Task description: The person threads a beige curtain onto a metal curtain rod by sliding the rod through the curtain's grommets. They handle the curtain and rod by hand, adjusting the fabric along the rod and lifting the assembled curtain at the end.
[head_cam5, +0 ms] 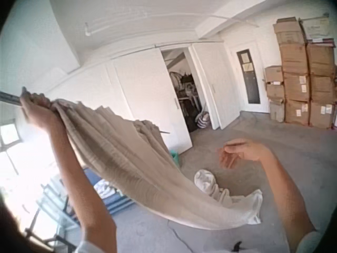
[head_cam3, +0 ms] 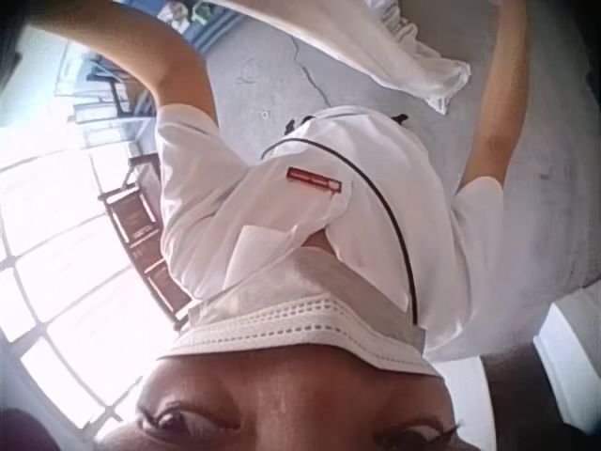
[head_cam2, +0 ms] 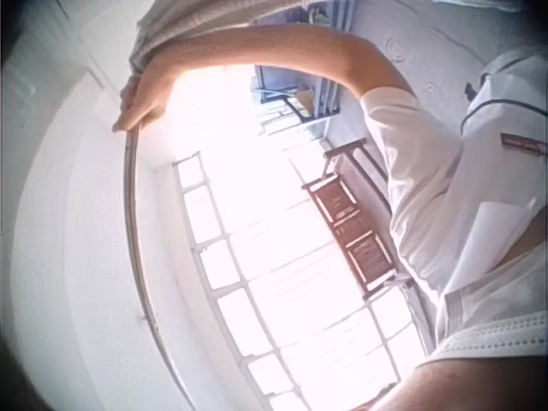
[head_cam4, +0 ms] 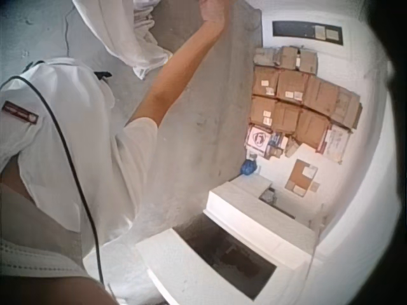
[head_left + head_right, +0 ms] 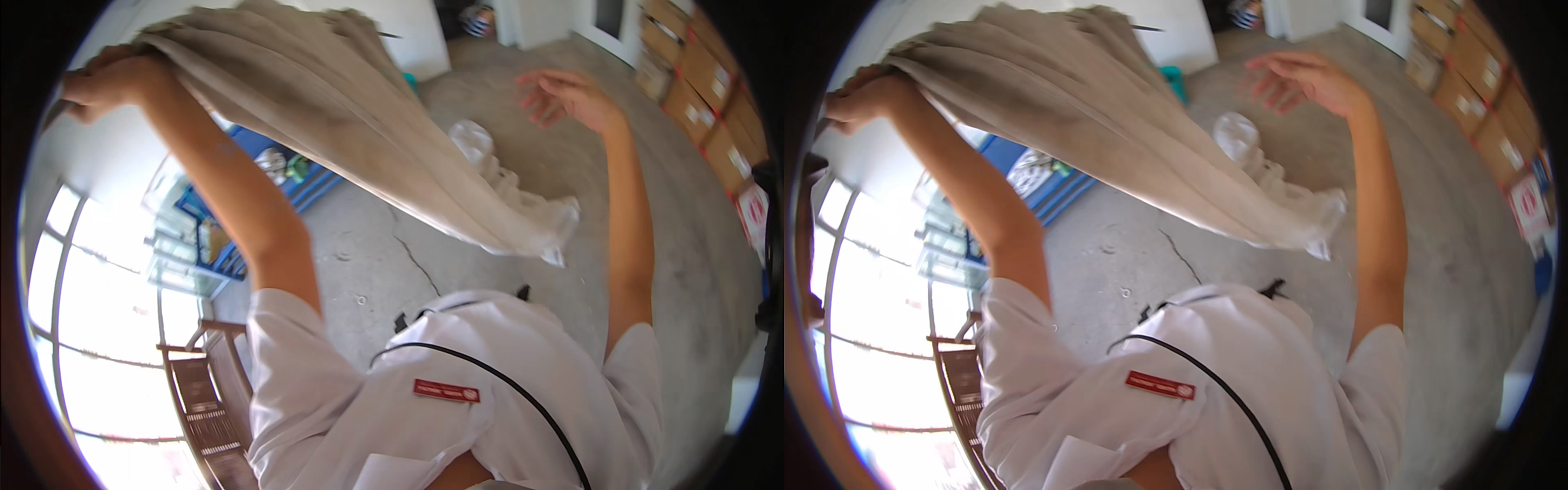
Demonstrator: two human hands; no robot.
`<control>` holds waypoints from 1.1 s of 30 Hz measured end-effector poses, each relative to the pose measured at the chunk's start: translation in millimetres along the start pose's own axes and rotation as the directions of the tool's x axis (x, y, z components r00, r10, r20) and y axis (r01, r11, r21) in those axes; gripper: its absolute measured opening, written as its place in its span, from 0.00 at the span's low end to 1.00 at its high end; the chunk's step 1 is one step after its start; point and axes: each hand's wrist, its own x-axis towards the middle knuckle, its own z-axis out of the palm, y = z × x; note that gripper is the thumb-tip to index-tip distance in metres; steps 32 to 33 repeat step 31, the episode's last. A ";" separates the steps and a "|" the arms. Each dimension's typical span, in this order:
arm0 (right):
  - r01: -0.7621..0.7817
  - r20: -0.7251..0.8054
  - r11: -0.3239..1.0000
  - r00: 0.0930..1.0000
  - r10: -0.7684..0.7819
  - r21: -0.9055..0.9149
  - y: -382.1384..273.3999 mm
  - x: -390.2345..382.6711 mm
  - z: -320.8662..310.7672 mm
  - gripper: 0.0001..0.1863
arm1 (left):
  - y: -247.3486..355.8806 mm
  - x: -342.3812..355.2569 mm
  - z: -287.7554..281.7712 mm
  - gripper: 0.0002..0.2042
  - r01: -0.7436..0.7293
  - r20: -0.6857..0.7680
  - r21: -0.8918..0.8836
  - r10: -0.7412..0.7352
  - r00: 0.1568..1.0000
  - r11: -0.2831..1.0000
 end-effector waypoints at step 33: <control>0.478 -0.064 0.792 0.868 -0.493 0.380 -148.1 619.7 93.6 0.35 | 258.7 249.6 -436.2 0.18 0.409 -0.160 0.030 -0.399 0.903 0.912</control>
